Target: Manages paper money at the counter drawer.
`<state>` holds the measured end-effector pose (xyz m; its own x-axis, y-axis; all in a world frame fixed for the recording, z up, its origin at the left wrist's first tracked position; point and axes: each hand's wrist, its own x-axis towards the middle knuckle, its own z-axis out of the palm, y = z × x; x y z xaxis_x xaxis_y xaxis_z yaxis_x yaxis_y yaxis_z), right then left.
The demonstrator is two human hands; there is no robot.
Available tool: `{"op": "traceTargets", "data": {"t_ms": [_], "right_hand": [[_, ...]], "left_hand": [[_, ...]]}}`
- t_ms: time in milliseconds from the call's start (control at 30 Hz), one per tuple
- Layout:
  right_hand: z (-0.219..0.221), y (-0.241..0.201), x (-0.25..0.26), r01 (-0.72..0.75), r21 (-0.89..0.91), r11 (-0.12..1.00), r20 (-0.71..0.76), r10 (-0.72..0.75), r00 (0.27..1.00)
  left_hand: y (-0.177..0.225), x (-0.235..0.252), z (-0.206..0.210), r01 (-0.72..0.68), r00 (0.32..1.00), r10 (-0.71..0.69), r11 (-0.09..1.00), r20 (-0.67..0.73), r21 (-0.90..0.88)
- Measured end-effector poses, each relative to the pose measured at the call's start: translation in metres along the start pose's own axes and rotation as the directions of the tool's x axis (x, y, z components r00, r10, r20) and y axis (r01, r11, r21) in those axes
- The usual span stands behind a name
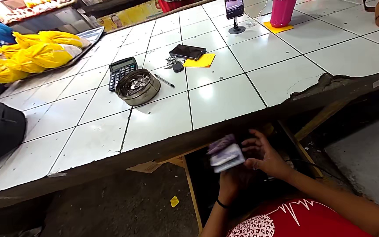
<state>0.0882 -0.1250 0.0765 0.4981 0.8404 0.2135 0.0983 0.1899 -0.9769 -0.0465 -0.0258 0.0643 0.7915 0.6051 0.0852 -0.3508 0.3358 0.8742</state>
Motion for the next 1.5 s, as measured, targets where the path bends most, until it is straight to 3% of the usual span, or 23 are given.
{"op": "traceTargets", "data": {"t_ms": [67,133,267,433,567,633,767,900,1033,1133,1267,1367,1433,1500], "right_hand": [[0.005,0.003,-0.009,-0.224,0.195,0.955,0.130,0.202,0.971],[0.013,0.004,-0.018,-0.415,0.388,0.823,0.212,0.359,0.909],[0.029,-0.008,-0.018,-0.494,0.610,0.620,0.142,0.528,0.837],[0.031,-0.017,-0.015,-0.452,0.630,0.632,0.039,0.555,0.831],[0.023,-0.021,-0.022,-0.400,0.656,0.640,0.004,0.527,0.850],[0.021,-0.018,-0.026,-0.351,0.692,0.631,0.000,0.487,0.874],[0.022,-0.018,-0.031,-0.367,0.720,0.589,0.098,0.437,0.894],[0.022,-0.016,-0.032,-0.449,0.608,0.655,0.202,0.419,0.885],[0.018,-0.008,-0.039,-0.473,0.566,0.676,0.254,0.402,0.880],[0.017,0.001,-0.050,-0.545,0.599,0.587,0.305,0.462,0.833],[0.010,0.003,-0.062,-0.623,0.575,0.530,0.349,0.529,0.773],[0.002,-0.009,-0.061,-0.591,0.680,0.434,0.149,0.707,0.691],[-0.006,-0.017,-0.052,-0.501,0.766,0.402,-0.030,0.802,0.597],[-0.014,-0.019,-0.036,-0.418,0.803,0.424,-0.181,0.843,0.507]], "left_hand": [[0.001,0.009,0.005,-0.196,0.980,0.186,0.957,-0.066,-0.212],[0.004,0.016,0.013,-0.308,0.948,0.265,0.905,-0.177,-0.294],[0.001,0.016,0.020,-0.358,0.930,0.316,0.895,-0.189,-0.267],[0.016,0.016,0.011,-0.288,0.954,0.220,0.861,-0.202,-0.419],[0.043,0.025,0.002,-0.284,0.921,0.066,0.789,-0.384,-0.545],[0.041,0.026,0.001,-0.303,0.915,0.088,0.794,-0.393,-0.527],[0.024,0.021,0.018,-0.280,0.923,0.068,0.792,-0.378,-0.542],[0.005,0.011,0.026,-0.183,0.944,-0.033,0.776,-0.329,-0.603],[0.013,0.020,0.012,-0.232,0.909,0.013,0.846,-0.416,-0.481],[0.014,0.024,0.002,-0.262,0.905,0.050,0.847,-0.422,-0.463],[-0.003,0.015,0.004,-0.085,0.880,-0.194,0.834,-0.434,-0.545],[-0.018,0.016,0.003,0.137,0.819,-0.359,0.880,-0.448,-0.454],[-0.021,0.020,0.001,0.244,0.850,-0.303,0.951,-0.431,-0.189],[-0.020,0.026,-0.006,0.234,0.920,-0.168,0.960,-0.354,0.154]]}}
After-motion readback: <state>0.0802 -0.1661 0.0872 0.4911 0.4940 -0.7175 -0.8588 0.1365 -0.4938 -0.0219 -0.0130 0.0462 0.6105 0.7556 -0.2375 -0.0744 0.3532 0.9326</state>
